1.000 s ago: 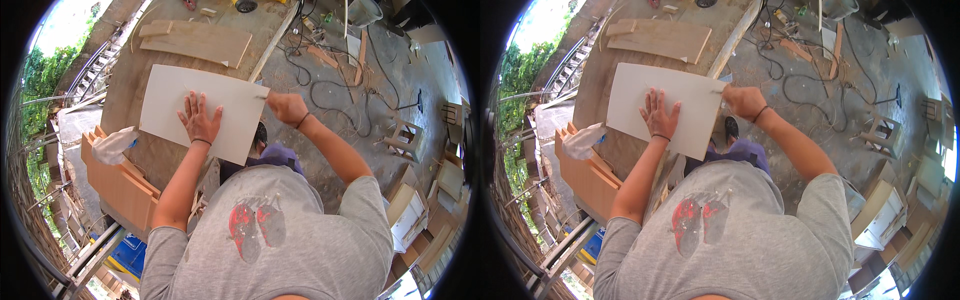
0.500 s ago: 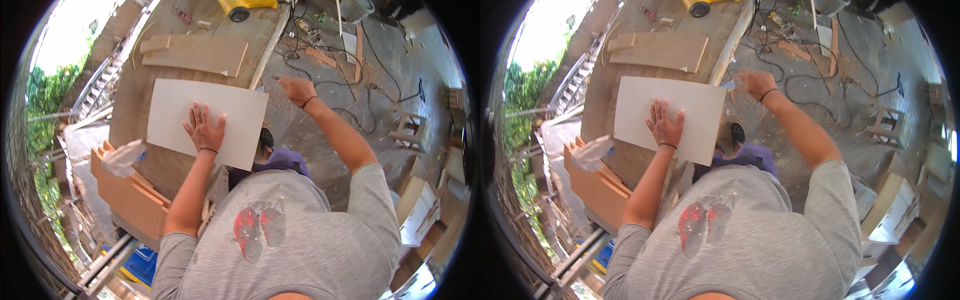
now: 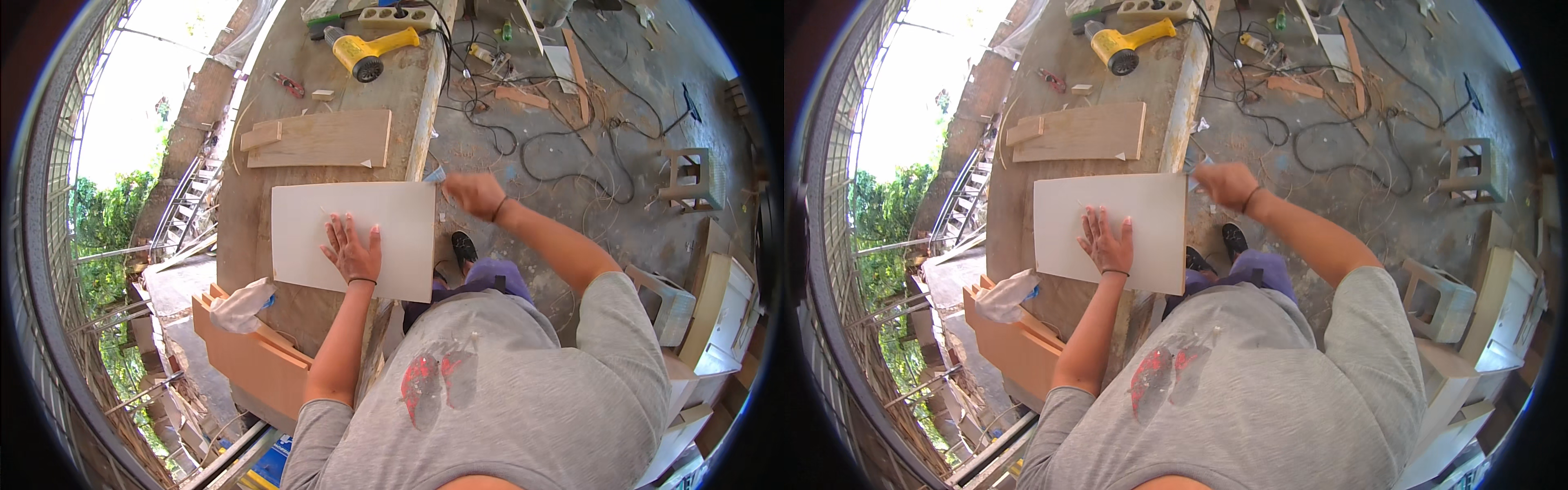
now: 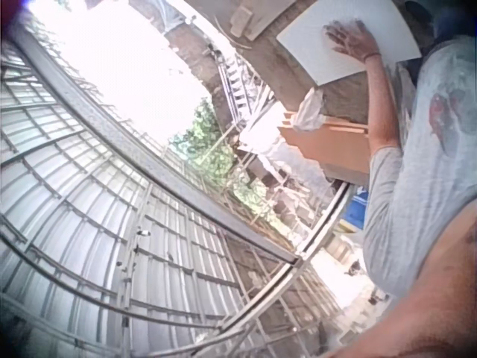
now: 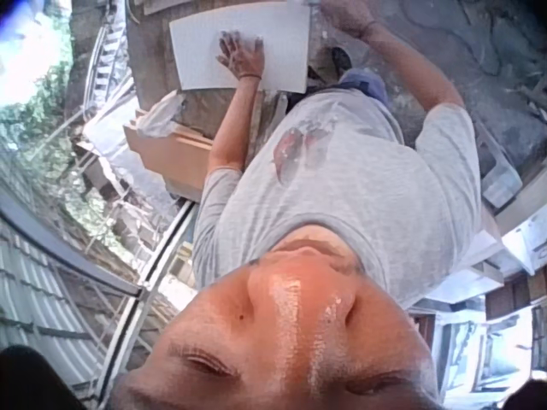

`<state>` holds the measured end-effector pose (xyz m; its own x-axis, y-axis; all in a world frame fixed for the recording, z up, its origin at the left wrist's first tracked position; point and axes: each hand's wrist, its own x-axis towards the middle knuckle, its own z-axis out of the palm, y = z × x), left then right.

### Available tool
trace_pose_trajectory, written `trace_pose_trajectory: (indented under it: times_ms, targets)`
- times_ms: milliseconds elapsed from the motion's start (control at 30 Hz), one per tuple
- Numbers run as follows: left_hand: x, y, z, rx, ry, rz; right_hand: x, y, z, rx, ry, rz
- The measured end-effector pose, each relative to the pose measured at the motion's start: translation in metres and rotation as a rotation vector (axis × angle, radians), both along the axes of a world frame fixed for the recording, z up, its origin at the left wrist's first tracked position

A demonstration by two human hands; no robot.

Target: The person wipes down a white panel with a damp cloth, handles several wood panels on a workbench, and uses a pencil to mark a curved line on the white panel.

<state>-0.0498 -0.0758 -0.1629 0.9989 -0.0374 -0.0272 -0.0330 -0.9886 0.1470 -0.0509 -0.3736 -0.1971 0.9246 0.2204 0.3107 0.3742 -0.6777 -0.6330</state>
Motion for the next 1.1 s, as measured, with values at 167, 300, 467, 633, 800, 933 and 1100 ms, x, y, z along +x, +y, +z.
trace_pose_trajectory:
  times_ms: [167, 300, 467, 633, 800, 933, 1100]
  targets:
    - [0.000, -0.001, -0.006, 0.000, -0.061, -0.015, -0.004, 0.007, -0.011, -0.129, 0.016, 0.111]
    - [0.002, -0.001, -0.002, 0.015, -0.048, -0.003, 0.041, -0.008, -0.011, -0.183, 0.369, -0.372]
    - [0.000, 0.002, -0.005, 0.021, -0.068, 0.008, -0.002, 0.014, 0.004, -0.116, 0.142, -0.005]
    - [0.001, -0.001, -0.002, 0.027, -0.074, -0.014, 0.018, 0.008, 0.019, -0.293, 0.290, -0.025]
    - [0.002, -0.007, 0.003, 0.028, -0.030, 0.013, 0.034, 0.007, 0.035, -0.202, 0.329, -0.159]
    - [0.007, -0.010, -0.011, -0.020, -0.105, -0.087, -0.012, 0.027, 0.035, 0.123, 0.312, -0.284]
    - [0.042, -0.093, 0.003, -0.310, -0.089, -0.556, -0.066, 0.008, 0.006, 0.389, 0.350, -0.454]
